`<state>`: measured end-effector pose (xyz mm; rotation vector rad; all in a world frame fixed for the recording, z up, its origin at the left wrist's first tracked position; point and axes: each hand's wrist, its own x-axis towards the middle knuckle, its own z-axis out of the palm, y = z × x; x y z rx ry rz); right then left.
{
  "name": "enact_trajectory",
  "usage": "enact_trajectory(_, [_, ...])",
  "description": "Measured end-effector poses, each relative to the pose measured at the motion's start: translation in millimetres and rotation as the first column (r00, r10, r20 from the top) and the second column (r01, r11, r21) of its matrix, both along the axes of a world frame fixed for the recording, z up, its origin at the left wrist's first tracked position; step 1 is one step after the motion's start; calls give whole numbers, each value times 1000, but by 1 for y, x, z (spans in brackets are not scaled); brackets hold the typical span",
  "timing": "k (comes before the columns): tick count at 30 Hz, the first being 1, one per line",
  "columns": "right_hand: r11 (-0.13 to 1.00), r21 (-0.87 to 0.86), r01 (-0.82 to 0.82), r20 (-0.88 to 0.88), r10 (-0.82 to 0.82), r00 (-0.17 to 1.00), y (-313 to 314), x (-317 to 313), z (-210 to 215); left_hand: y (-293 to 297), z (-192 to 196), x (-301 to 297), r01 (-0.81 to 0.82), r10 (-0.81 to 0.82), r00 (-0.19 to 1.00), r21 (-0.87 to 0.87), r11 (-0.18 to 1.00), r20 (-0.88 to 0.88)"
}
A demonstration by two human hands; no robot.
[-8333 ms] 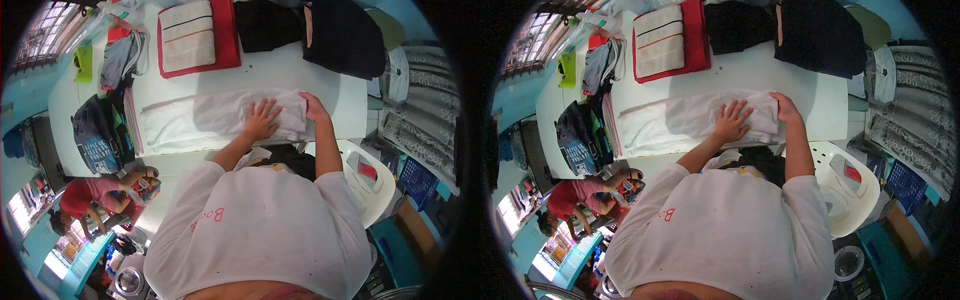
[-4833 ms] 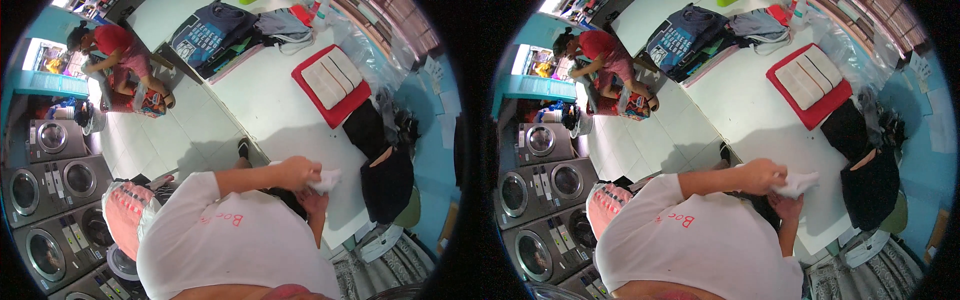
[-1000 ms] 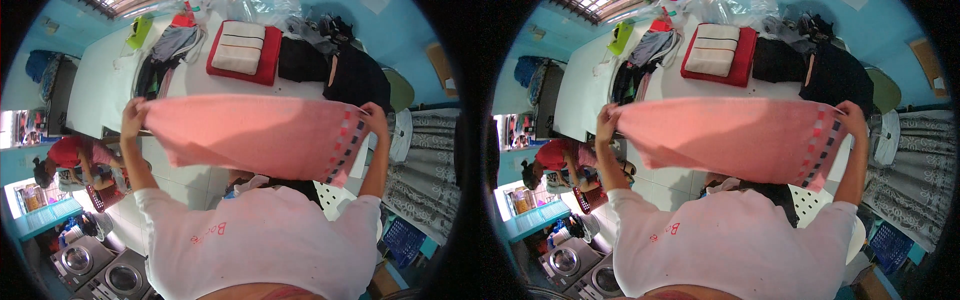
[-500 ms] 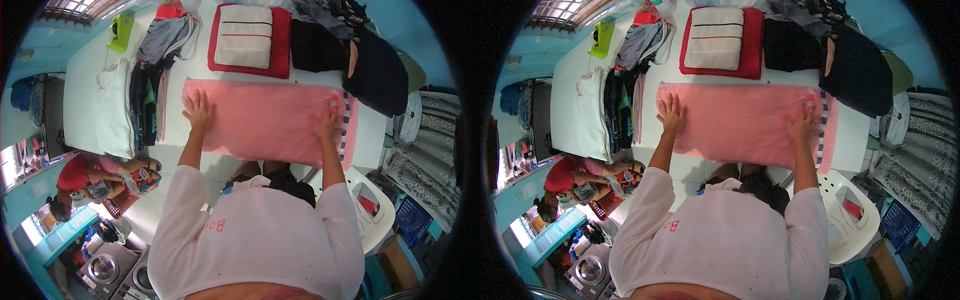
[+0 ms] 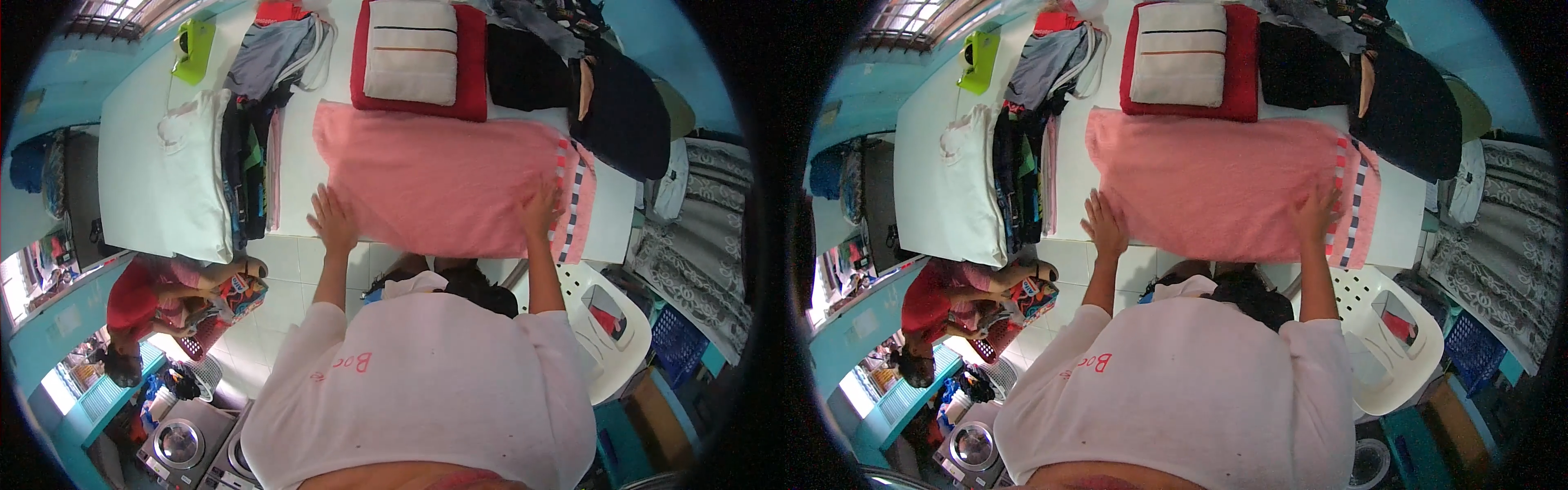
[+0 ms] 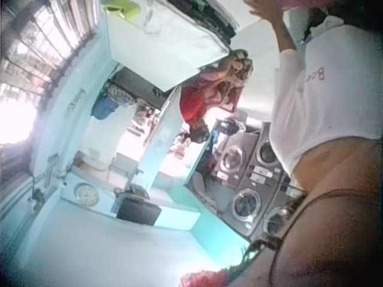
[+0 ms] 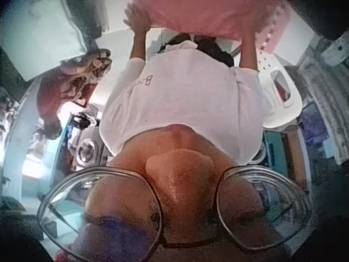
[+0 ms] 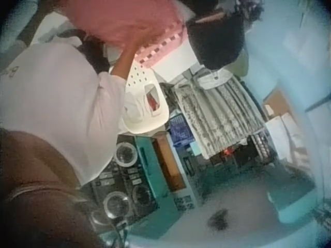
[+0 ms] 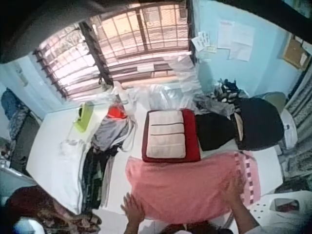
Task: Folding various pieces of laundry, including a dark t-shirt, a white t-shirt, and a pink towel, on a table in a laundry shop.
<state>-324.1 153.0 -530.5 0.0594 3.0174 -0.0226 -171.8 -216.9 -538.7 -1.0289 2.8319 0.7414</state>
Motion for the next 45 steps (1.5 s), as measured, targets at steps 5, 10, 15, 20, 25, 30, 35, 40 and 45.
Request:
enact_trajectory(5, [997,-52,-63,73,66,995,-23,28,-4,-7,2,43,-92,141,959,-200,975,245])
enact_trajectory(10, [996,1,-88,142,87,986,-23,31,9,-23,-4,55,-19,8,999,-240,971,-49])
enact_trajectory(15, [990,-26,-136,178,139,974,-14,39,19,-52,-6,43,-167,159,984,119,979,75])
enact_trajectory(20, [938,-71,-340,-85,334,939,-17,41,15,-68,-47,11,490,-507,861,-202,848,-45])
enact_trajectory(25, [863,-178,-472,-359,390,848,-22,61,-33,-39,-69,-7,61,-56,998,-176,982,34])
enact_trajectory(30, [800,-65,-597,-387,531,754,-41,66,-67,-37,-18,-8,20,-9,993,92,996,-118])
enact_trajectory(35, [970,6,-243,284,232,930,-78,82,-8,-35,-13,-3,-80,80,997,178,981,11])
enact_trajectory(40, [886,-77,-456,275,459,845,-94,77,32,-30,-63,-4,30,-31,999,-525,851,6])
enact_trajectory(45, [844,-232,-484,198,528,826,-64,70,25,5,5,-8,201,-277,957,-495,845,-83])
